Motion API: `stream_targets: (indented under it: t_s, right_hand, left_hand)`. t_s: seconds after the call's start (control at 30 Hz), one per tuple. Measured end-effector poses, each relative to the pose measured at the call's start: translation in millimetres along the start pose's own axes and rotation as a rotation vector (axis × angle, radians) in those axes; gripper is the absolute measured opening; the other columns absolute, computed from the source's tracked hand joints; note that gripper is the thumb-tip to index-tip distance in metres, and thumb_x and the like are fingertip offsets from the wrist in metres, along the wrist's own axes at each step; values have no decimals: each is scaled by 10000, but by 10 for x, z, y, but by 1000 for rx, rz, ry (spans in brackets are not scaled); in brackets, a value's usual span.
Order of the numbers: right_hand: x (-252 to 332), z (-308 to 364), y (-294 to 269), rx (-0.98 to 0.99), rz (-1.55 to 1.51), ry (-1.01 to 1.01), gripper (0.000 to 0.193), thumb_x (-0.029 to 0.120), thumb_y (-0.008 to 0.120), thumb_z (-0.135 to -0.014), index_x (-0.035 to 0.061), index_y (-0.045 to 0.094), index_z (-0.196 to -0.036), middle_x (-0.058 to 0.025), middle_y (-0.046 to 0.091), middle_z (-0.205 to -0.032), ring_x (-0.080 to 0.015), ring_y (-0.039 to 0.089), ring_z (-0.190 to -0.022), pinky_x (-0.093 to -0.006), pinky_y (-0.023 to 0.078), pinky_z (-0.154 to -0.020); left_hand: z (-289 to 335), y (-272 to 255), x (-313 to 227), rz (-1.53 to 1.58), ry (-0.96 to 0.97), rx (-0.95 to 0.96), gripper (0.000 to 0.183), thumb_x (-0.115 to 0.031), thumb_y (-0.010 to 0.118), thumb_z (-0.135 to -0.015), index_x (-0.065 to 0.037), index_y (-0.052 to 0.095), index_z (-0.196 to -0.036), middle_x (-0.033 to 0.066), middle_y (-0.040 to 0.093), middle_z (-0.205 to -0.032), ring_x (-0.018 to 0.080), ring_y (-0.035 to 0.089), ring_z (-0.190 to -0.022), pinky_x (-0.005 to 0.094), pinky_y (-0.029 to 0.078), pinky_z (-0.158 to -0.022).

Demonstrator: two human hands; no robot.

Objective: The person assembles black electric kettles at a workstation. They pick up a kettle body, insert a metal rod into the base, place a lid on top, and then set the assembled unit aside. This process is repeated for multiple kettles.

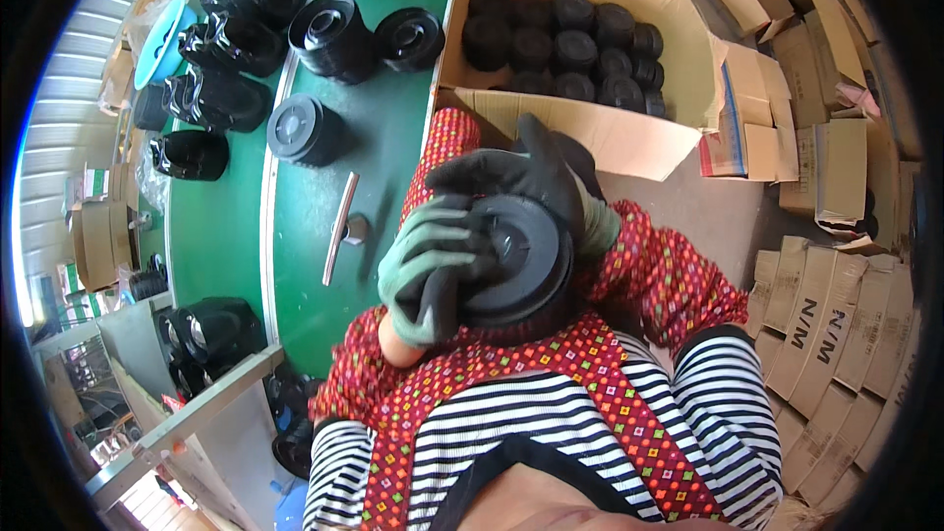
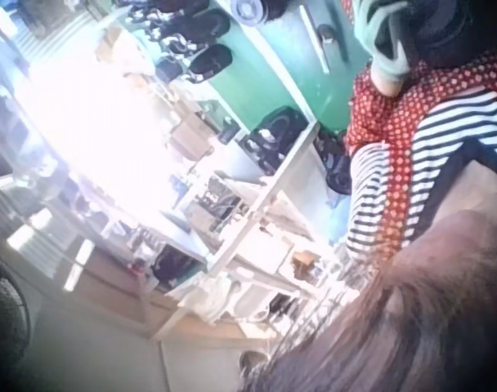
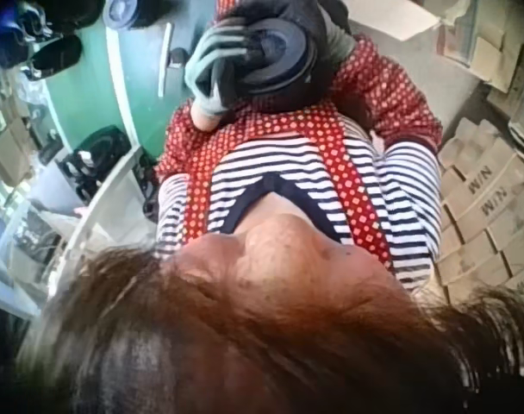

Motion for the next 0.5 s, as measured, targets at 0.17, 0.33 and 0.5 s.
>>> stream_targets:
  t_s: [0.17, 0.33, 0.5]
  right_hand:
    - [144, 77, -94, -122, 284, -44, 1070, 812, 315, -1011, -157, 584, -1375, -278, 698, -1284, -335, 707, -1166, -453, 543, -1086]
    - [125, 99, -266, -104, 342, -150, 1016, 782, 320, -1029, -134, 608, -1363, -280, 697, -1293, -330, 712, -1175, -435, 548, -1088]
    - [6, 188, -324, -182, 490, -293, 889, 660, 325, -1096, -145, 648, -1292, -290, 728, -1200, -330, 742, -1091, -424, 576, -1046]
  left_hand:
    - [62, -286, 131, -79, -215, -268, 503, -333, 411, -1058, 39, 573, -1354, 239, 591, -1413, 387, 556, -1329, 503, 392, -1166]
    - [28, -668, -154, -301, 155, -712, 842, -633, 193, -1106, 12, 318, -1632, 210, 406, -1655, 354, 388, -1538, 481, 274, -1283]
    - [8, 27, 439, 85, -134, -449, 880, -664, 272, -1087, 29, 327, -1626, 206, 284, -1705, 351, 315, -1558, 476, 179, -1298]
Point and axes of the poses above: each hand's wrist, its own z-axis away from the middle knuckle, its own y-axis out of the palm, x = y × z, the point moved 4 cm from there along -z, towards the middle knuckle
